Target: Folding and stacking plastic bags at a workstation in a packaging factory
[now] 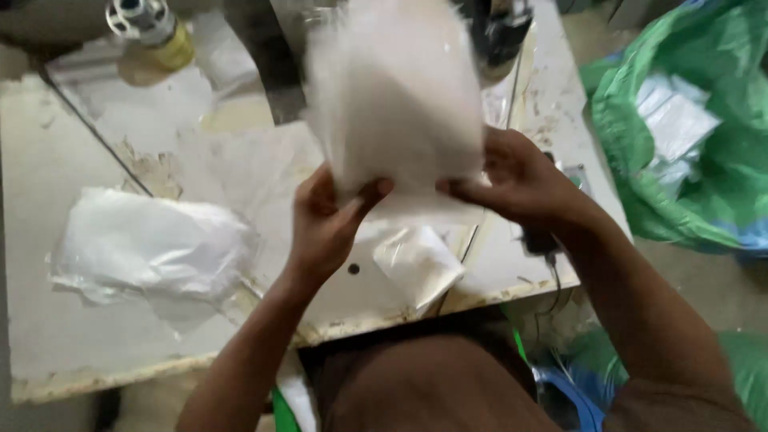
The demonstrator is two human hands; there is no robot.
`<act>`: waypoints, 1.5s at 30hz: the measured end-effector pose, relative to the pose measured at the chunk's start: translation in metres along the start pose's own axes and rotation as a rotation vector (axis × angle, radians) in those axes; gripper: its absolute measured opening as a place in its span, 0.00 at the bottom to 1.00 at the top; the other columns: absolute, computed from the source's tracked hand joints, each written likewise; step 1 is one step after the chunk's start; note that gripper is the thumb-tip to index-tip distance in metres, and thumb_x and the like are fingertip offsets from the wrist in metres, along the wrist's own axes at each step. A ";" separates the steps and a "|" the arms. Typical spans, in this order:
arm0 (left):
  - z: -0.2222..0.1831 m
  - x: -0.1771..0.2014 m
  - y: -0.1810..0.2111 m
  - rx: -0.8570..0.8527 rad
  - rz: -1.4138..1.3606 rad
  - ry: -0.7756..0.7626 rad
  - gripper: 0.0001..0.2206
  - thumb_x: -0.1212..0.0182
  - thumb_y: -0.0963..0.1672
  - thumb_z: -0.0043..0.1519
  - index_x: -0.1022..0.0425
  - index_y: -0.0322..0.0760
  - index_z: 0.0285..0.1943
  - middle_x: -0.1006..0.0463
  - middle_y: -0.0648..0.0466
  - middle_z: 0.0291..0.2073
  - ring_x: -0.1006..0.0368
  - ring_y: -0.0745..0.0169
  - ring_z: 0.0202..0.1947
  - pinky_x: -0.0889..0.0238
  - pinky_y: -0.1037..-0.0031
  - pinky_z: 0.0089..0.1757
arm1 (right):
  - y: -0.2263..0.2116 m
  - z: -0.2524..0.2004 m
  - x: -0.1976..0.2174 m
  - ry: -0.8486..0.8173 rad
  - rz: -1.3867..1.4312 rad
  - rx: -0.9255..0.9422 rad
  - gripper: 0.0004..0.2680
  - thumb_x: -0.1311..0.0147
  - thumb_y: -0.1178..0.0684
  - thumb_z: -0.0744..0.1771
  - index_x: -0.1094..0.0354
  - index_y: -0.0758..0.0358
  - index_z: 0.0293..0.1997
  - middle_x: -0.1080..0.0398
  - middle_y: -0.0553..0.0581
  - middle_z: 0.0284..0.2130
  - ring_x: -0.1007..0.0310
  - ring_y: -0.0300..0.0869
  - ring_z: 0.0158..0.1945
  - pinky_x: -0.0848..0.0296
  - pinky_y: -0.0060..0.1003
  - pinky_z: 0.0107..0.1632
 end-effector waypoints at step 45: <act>-0.136 0.013 0.025 0.300 0.234 0.318 0.36 0.27 0.42 0.55 0.40 0.42 0.73 0.33 0.51 0.71 0.31 0.53 0.66 0.36 0.63 0.62 | 0.110 -0.110 -0.101 0.512 0.112 -0.644 0.06 0.38 0.64 0.62 0.19 0.75 0.39 0.18 0.64 0.34 0.23 0.45 0.38 0.26 0.37 0.44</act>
Point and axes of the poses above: each hand's wrist, its own z-axis towards the middle knuckle, its own x-axis out of the back of the hand, y = z × x, the point moved 3 cm from there along z, towards the middle knuckle
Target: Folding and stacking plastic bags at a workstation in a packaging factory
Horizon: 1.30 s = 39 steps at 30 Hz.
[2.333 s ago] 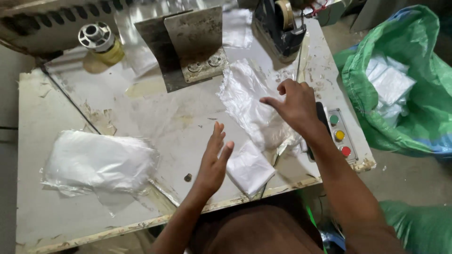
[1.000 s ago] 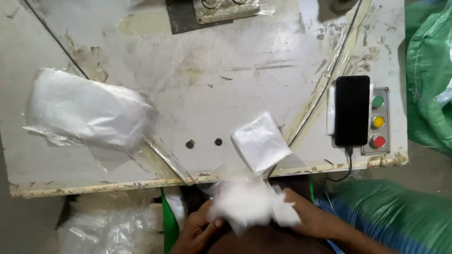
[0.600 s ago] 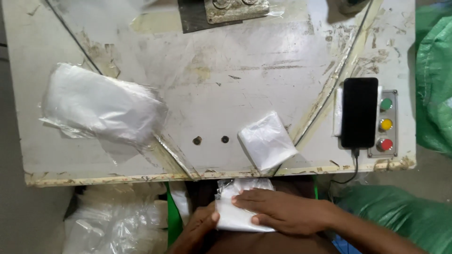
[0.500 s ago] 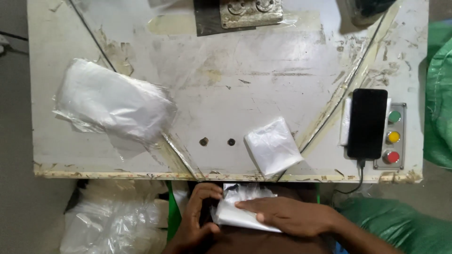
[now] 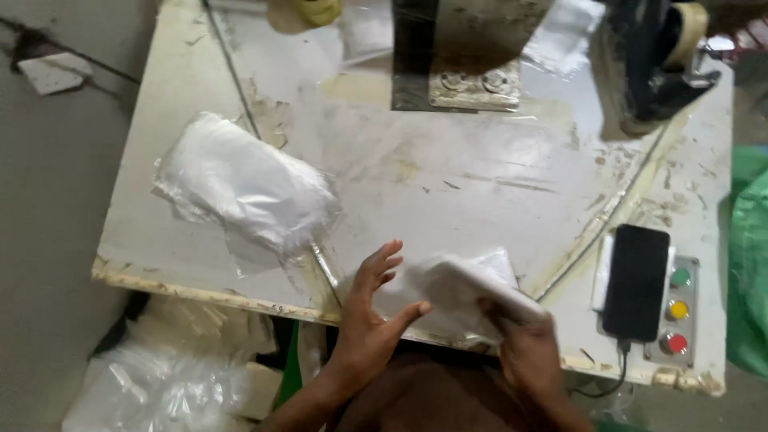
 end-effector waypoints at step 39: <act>0.008 0.023 -0.086 0.100 -0.807 -0.302 0.30 0.29 0.53 0.56 0.23 0.30 0.61 0.19 0.43 0.54 0.21 0.55 0.52 0.25 0.65 0.50 | -0.054 0.027 -0.072 -0.603 -0.140 -0.150 0.16 0.33 0.61 0.57 0.20 0.68 0.48 0.16 0.66 0.38 0.19 0.52 0.40 0.24 0.44 0.44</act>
Point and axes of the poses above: each hand's wrist, its own z-axis towards the middle knuckle, its own x-axis out of the back of the hand, y = z × x, the point moved 3 cm from there along z, towards the middle knuckle
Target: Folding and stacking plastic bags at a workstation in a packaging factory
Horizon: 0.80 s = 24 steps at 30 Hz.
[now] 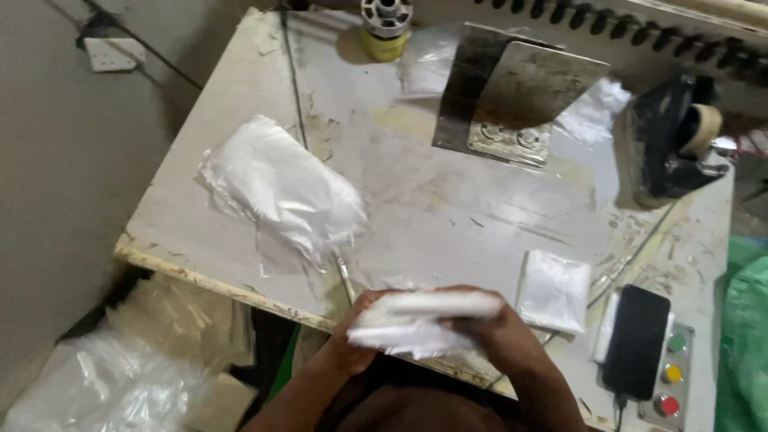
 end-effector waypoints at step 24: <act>0.029 -0.094 0.021 -1.093 1.303 -0.152 0.11 0.47 0.37 0.69 0.27 0.32 0.59 0.25 0.48 0.33 0.32 0.53 0.29 0.35 0.64 0.34 | 0.041 -0.003 0.014 0.170 0.966 0.337 0.06 0.42 0.59 0.67 0.28 0.69 0.46 0.25 0.57 0.35 0.27 0.39 0.42 0.27 0.33 0.50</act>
Point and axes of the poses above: each hand's wrist, its own z-axis towards the middle knuckle, its own x-axis out of the back of the hand, y = z × x, the point moved 3 cm from there along z, towards the middle knuckle
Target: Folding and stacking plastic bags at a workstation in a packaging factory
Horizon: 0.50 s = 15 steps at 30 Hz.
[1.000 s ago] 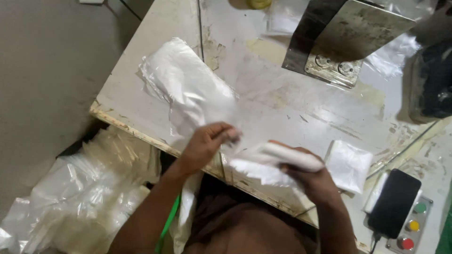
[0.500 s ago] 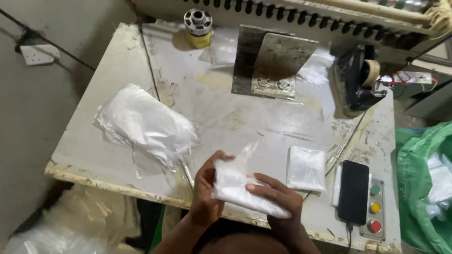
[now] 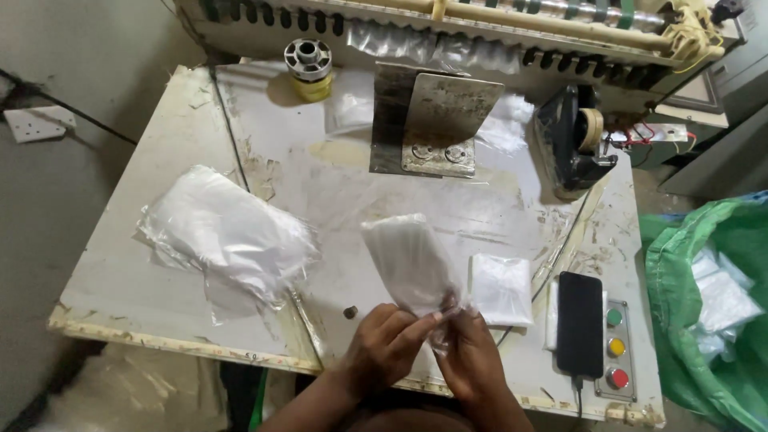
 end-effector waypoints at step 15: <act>-0.048 -0.014 -0.032 0.237 0.725 -0.635 0.33 0.72 0.56 0.72 0.63 0.32 0.81 0.66 0.43 0.80 0.73 0.50 0.81 0.83 0.59 0.74 | 0.001 0.036 0.010 -0.007 -1.167 -0.325 0.15 0.46 0.43 0.71 0.42 0.53 0.25 0.38 0.46 0.21 0.45 0.34 0.25 0.46 0.32 0.30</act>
Point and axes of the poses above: each hand's wrist, its own z-axis towards the middle knuckle, its own x-axis out of the back of the hand, y = z × x, the point moved 3 cm from there along z, towards the middle knuckle
